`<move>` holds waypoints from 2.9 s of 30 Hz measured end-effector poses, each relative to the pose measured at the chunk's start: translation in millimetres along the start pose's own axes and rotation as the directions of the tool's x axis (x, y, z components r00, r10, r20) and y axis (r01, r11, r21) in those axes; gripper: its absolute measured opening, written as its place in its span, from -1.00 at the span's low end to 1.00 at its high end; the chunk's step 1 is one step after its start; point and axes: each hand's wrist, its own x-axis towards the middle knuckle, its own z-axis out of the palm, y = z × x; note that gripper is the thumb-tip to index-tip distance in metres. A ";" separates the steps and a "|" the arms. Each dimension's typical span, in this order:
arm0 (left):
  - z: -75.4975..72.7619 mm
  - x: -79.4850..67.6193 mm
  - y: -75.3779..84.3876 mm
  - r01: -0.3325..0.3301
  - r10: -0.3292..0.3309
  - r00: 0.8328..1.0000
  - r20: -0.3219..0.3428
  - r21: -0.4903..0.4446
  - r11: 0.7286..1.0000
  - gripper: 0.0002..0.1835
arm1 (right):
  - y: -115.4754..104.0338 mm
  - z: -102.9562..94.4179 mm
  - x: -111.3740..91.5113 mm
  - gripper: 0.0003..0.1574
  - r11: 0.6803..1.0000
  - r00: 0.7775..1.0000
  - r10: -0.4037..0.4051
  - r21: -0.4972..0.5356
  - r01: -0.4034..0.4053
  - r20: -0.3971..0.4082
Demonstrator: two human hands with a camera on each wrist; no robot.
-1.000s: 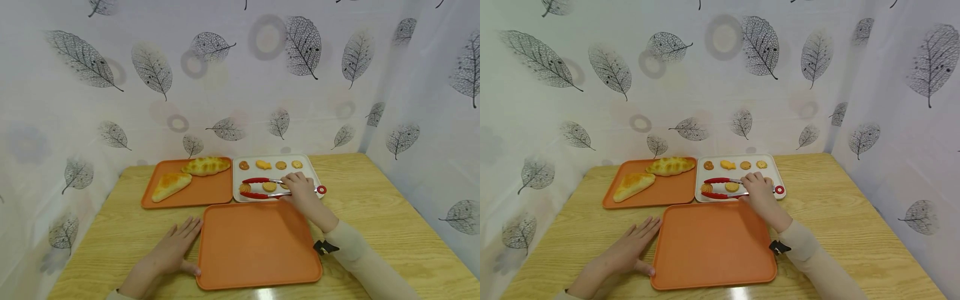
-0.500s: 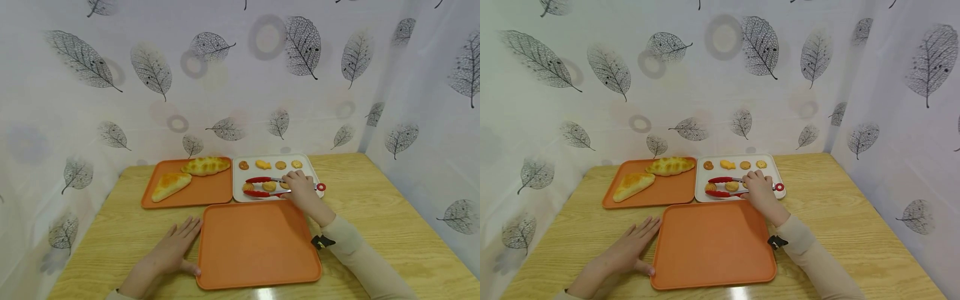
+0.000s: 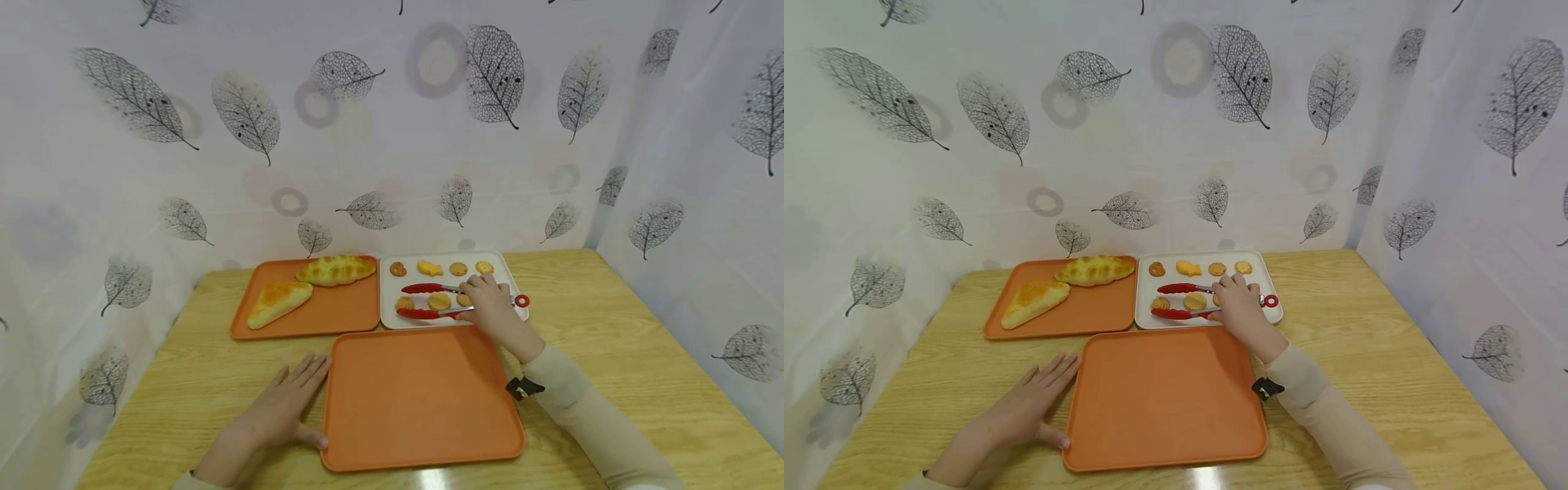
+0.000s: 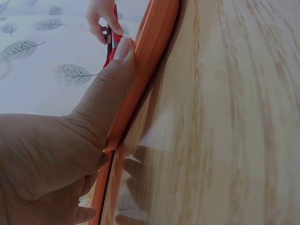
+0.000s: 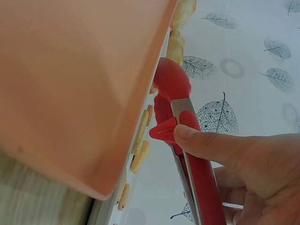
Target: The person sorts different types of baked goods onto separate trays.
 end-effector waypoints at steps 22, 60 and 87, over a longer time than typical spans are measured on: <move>-0.9 -0.8 1.9 0.001 -0.001 1.000 0.002 -0.009 1.000 0.41 | 43.1 -14.7 -39.3 -0.05 0.990 0.992 0.074 0.131 -0.060 -0.104; 1.0 0.8 -2.9 -0.011 0.011 1.000 -0.013 0.007 1.000 0.41 | 139.0 -21.8 -59.6 0.16 0.918 0.930 0.366 0.176 -0.356 -0.031; -1.2 0.7 -1.7 0.006 -0.006 1.000 0.005 -0.020 1.000 0.42 | 187.7 -16.1 -80.1 0.28 0.843 0.848 0.494 0.133 -0.521 0.191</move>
